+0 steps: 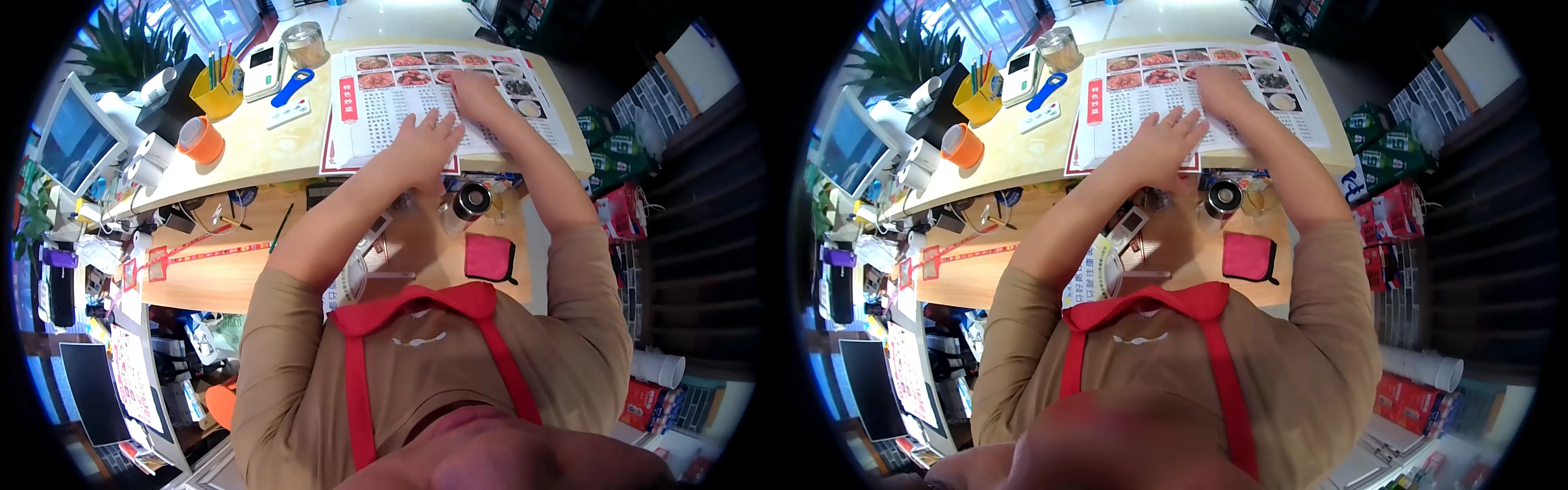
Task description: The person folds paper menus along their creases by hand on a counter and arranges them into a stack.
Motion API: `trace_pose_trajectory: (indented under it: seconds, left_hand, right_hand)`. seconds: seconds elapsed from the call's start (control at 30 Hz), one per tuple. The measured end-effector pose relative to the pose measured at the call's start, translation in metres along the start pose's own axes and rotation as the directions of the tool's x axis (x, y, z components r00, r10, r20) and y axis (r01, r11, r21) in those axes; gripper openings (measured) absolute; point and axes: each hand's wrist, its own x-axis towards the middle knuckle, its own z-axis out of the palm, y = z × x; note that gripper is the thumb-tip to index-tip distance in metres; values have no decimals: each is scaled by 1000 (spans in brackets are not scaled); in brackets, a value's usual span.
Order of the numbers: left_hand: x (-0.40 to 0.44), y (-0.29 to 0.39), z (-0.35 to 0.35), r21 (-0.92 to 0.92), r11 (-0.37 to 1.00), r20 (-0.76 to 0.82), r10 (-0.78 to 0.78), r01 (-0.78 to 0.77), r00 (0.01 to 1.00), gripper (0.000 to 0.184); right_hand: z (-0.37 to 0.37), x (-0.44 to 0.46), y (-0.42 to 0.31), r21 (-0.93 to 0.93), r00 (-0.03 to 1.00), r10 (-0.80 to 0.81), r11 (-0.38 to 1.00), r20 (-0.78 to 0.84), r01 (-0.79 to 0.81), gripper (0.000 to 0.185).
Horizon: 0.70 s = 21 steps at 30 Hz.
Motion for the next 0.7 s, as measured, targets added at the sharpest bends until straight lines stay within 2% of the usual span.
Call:
trace_pose_trajectory:
  seconds: [0.03,0.13,0.23,0.33,0.37,0.47,0.5,0.6,0.63,0.7]
  left_hand:
    - [0,2,1,-6,1000,2,3,-3,1000,97]
    - [-1,1,0,-3,1000,1,4,-4,1000,96]
    - [2,-3,1,17,1000,-16,-4,4,1000,95]
    - [1,0,1,20,1000,-12,-4,5,1000,95]
    - [0,1,-2,19,1000,-5,-7,7,1000,95]
    - [-1,3,1,6,1000,2,-2,2,1000,95]
    - [-1,0,1,7,1000,-1,-3,3,1000,96]
    - [1,0,-4,16,1000,37,-10,9,999,97]
    - [0,0,-6,-12,1000,71,-17,18,997,99]
    - [0,1,-5,10,1000,62,-14,13,998,100]
  right_hand:
    - [13,10,9,-39,996,91,995,12,-91,13]
    - [7,30,9,22,980,136,990,144,-140,13]
    - [3,27,-16,76,969,-70,996,239,54,14]
    - [28,38,-8,61,995,-53,997,82,48,13]
    - [34,46,-8,-36,993,-121,992,-14,121,11]
    - [20,48,-11,117,993,-29,993,118,15,11]
    - [23,48,-4,176,971,-74,984,225,34,11]
    - [-6,34,-28,103,942,-71,994,327,40,15]
    - [19,34,-17,71,986,-155,986,53,151,9]
    - [44,51,-5,69,993,-115,991,-8,115,8]
